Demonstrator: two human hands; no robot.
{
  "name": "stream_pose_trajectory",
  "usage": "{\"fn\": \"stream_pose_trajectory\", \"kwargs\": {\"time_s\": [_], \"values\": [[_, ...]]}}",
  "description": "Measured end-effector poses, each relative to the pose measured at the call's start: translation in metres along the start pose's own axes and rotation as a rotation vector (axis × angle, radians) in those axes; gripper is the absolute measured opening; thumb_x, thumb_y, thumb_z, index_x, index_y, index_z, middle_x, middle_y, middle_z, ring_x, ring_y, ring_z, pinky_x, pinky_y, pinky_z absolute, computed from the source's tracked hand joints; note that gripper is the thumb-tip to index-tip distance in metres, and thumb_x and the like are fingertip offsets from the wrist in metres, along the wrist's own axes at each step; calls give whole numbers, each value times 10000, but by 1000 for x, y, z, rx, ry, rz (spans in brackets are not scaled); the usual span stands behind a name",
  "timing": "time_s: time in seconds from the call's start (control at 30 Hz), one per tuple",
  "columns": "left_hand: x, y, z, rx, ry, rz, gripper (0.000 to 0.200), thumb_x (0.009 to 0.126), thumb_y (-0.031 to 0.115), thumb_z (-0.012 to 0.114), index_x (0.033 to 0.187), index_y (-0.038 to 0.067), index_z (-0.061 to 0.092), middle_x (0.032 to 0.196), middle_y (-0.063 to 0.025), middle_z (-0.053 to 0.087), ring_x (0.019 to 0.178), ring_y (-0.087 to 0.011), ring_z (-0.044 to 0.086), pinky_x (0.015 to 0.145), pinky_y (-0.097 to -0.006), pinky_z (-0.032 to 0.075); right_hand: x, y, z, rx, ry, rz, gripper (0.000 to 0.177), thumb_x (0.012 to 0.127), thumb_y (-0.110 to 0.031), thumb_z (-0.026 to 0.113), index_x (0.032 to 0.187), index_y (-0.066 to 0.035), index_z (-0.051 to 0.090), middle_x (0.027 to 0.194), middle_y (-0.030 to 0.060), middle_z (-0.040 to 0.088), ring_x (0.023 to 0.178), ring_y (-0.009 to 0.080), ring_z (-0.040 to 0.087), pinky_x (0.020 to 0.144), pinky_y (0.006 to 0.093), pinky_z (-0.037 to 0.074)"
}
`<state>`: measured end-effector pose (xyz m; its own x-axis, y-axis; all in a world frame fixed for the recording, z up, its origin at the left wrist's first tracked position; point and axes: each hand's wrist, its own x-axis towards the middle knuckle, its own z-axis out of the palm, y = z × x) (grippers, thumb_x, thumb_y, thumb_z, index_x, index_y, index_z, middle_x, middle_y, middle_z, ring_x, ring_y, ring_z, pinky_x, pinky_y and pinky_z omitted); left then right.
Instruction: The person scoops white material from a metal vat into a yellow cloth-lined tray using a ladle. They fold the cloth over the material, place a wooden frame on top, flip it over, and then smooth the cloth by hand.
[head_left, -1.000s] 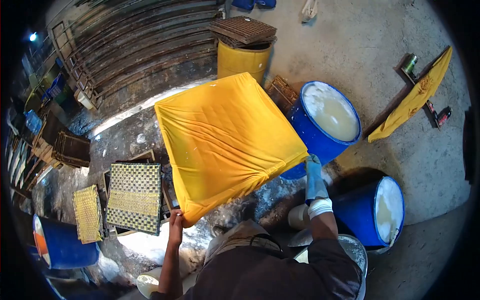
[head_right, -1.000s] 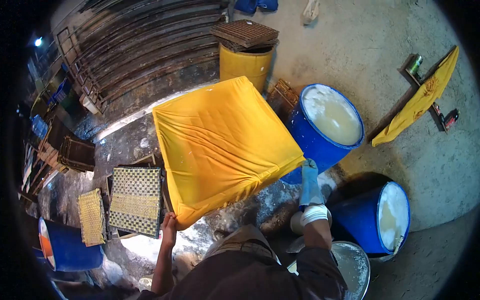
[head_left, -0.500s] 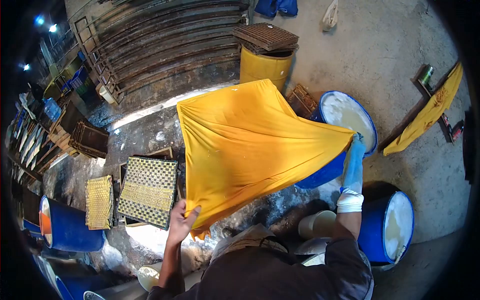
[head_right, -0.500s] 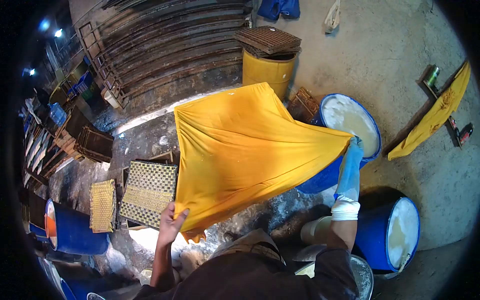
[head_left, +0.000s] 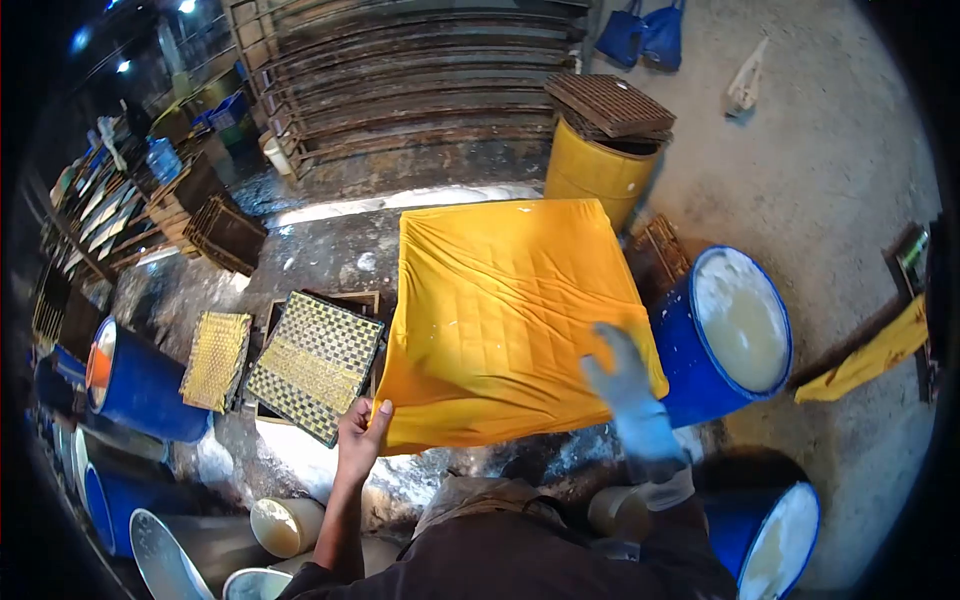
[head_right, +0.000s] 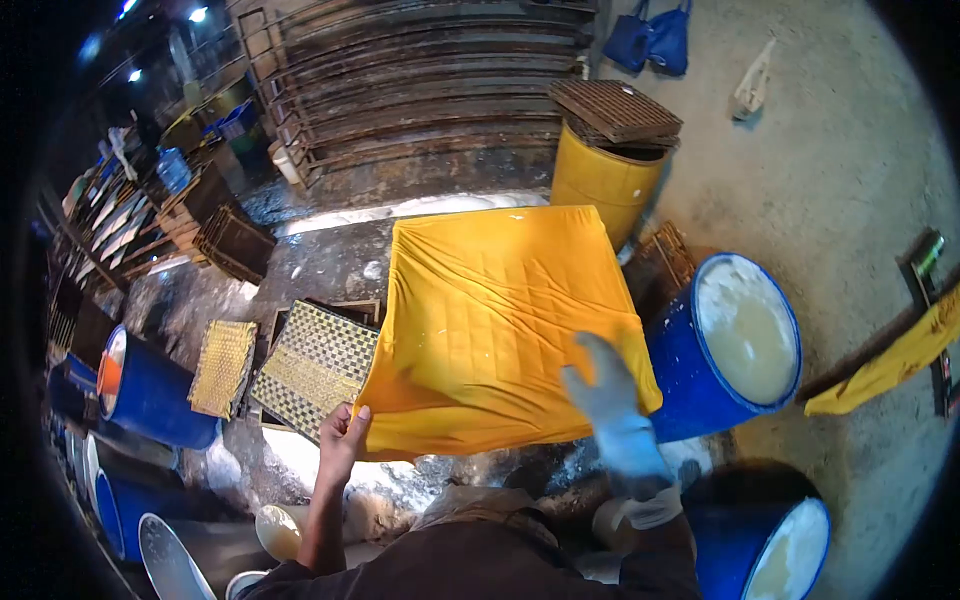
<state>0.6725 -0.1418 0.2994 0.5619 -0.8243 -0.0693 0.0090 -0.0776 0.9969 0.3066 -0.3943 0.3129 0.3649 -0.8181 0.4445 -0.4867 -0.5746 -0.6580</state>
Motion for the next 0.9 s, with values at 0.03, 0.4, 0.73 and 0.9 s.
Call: {"fn": "stream_pose_trajectory", "kwargs": {"time_s": [0.03, 0.4, 0.73, 0.9], "values": [[1, 7, 7, -5, 17, 31, 194, 1013, 182, 649, 867, 67, 594, 721, 81, 546, 624, -8, 432, 560, -204, 341, 12, -34, 14, 14, -132, -109, 487, 846, -244, 732, 1281, -50, 631, 1275, 173, 641, 1166, 316, 625, 1002, 431, 492], [-5, -34, -22, 281, 95, 29, 306, 969, 288, 699, 1019, -10, 651, 831, -20, 647, 744, -89, 599, 651, -263, 491, 42, -76, 209, -118, -1139, -750, 509, 844, -319, 686, 1327, -175, 608, 1432, 130, 534, 1311, 356, 509, 1081, 523, 397], [262, -109, -14, -221, -81, -63, 346, 1032, 354, 604, 1109, 19, 646, 844, -11, 645, 685, -71, 591, 629, -234, 496, 120, -74, 277, -185, -613, -613, 389, 831, -322, 698, 1150, -101, 672, 1278, 126, 600, 1206, 327, 544, 1003, 495, 424], [432, -177, 36, -198, -44, -61, 319, 1044, 359, 563, 1202, 90, 630, 825, -17, 625, 670, -117, 616, 593, -257, 517, 143, -71, 269, -141, -612, -437, 413, 844, -307, 699, 1193, -89, 662, 1226, 113, 652, 1110, 338, 609, 974, 477, 462]]}}
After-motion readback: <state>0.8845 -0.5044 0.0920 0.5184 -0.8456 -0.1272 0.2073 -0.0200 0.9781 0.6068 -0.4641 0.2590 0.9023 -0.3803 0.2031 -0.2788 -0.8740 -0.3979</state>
